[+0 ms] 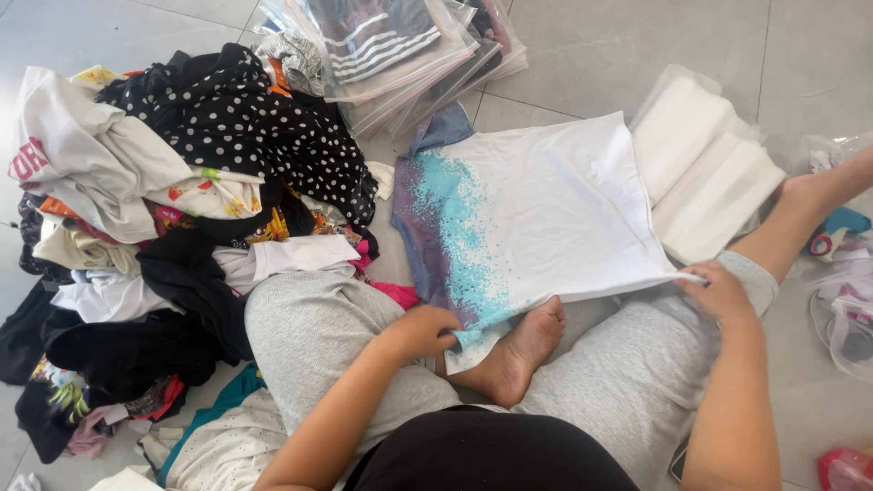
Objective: Folding a t-shirt and placing it into a clear plastic packaging bag
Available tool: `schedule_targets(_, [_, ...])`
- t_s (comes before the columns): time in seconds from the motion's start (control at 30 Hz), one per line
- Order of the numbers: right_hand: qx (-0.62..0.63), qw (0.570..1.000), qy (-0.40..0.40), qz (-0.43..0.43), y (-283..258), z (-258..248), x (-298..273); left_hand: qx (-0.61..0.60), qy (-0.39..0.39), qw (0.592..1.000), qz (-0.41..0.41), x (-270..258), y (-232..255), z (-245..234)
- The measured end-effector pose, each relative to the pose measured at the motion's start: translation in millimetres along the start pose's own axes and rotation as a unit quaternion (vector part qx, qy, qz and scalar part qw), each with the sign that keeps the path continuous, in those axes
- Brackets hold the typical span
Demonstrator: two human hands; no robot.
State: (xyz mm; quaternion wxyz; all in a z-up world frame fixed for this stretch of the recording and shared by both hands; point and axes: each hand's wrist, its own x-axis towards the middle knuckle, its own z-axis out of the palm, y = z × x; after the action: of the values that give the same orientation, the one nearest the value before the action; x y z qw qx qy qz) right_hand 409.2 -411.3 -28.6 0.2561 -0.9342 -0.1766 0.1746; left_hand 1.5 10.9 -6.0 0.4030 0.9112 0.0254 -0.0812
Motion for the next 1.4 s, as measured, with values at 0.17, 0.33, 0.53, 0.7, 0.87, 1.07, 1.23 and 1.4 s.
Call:
schedule_targets(0.17, [0.421, 0.907, 0.018, 0.011, -29.4, -9.6, 63.1, -0.108, -0.019, 0.986, -0.124, 41.8, -58.9, -38.4])
schedule_targets(0.33, [0.338, 0.929, 0.144, 0.052, -49.7, 29.7, 141.4, -0.374, 0.221, 0.833, -0.341, 94.5, -100.9, -51.3])
schedule_targets(0.53, [-0.048, 0.996, -0.068, 0.039, -83.2, 46.4, 118.8, -0.184, 0.103, 0.865, -0.455, 111.7, -185.8, 22.0])
schedule_targets(0.7, [-0.120, 0.990, -0.054, 0.049, -33.8, 61.4, 118.0, -0.078, -0.003, 0.908, -0.412, 97.6, -130.1, -5.8])
schedule_targets(0.87, [0.097, 0.993, -0.001, 0.061, -3.9, 65.1, 111.0, -0.059, 0.028, 0.914, -0.400, 97.3, -156.0, -6.0])
schedule_targets(1.07, [0.212, 0.975, 0.036, 0.047, -26.3, 50.5, 84.0, -0.087, 0.081, 0.909, -0.400, 52.6, -128.2, -59.1])
schedule_targets(1.23, [0.092, 0.990, -0.090, 0.052, -19.2, 54.2, 79.9, -0.009, 0.033, 0.908, -0.417, 57.1, -126.8, -59.9])
schedule_targets(1.4, [0.079, 0.994, -0.059, 0.053, -3.1, 41.8, 83.4, -0.099, 0.103, 0.907, -0.396, 42.3, -151.8, -67.0])
